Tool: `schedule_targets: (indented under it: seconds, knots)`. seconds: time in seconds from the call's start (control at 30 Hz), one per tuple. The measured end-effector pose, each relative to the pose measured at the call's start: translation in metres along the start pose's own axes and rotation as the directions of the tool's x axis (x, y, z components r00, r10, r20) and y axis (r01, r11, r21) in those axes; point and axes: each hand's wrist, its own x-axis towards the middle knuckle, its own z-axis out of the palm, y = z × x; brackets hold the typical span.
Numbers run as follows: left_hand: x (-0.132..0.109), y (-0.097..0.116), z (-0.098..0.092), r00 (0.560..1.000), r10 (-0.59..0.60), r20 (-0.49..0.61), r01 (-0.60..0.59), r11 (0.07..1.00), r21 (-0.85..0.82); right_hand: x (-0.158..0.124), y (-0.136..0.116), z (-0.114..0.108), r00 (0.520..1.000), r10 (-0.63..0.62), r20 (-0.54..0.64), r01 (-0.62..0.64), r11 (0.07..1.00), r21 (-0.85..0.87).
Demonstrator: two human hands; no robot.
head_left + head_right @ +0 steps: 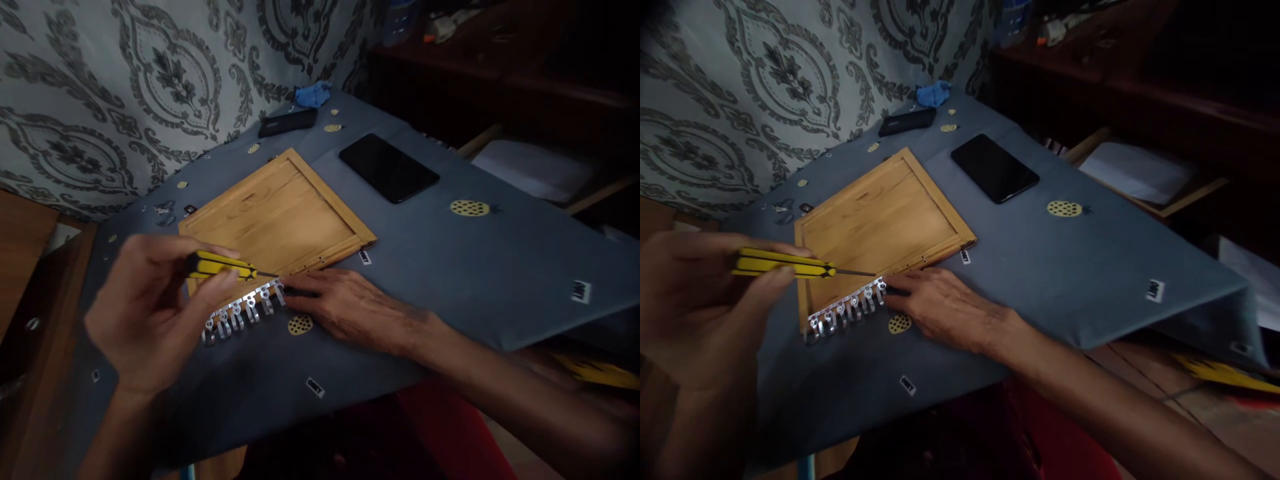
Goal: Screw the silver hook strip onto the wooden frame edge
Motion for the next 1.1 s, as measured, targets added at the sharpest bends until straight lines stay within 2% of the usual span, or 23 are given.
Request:
schedule_targets:
  seconds: [0.07,0.27,0.47,0.63,0.8,1.0,1.1]
  knots:
    - [-0.003,0.000,-0.001,0.995,-0.025,-0.100,0.020,0.999,-0.045,-0.001,0.001,0.001,1.000,0.000,-0.019,0.000,1.000,0.010]
    - [-0.015,-0.010,-0.001,0.995,-0.087,0.044,0.087,0.996,0.009,-0.003,0.003,0.006,0.998,-0.002,-0.066,0.002,1.000,0.000]
    - [-0.020,-0.015,0.003,0.993,-0.089,0.084,0.086,0.996,0.032,-0.002,0.001,0.004,0.998,0.004,-0.057,-0.005,1.000,-0.005]
    - [-0.018,-0.013,0.005,0.997,-0.029,0.071,0.021,0.994,0.111,-0.002,0.002,0.006,0.999,0.001,-0.045,-0.001,1.000,0.014]
    - [-0.013,-0.011,0.009,0.997,0.024,0.075,-0.032,0.993,0.113,-0.003,0.004,0.007,0.997,-0.023,-0.069,0.023,1.000,0.006]
    - [-0.015,-0.012,0.008,0.996,0.045,0.077,-0.055,0.988,0.142,-0.002,0.002,0.003,0.999,-0.003,-0.033,0.003,1.000,-0.004]
    - [-0.020,-0.015,0.005,0.996,0.003,0.087,-0.014,0.991,0.133,-0.002,0.001,0.002,1.000,0.007,-0.029,-0.007,1.000,0.000]
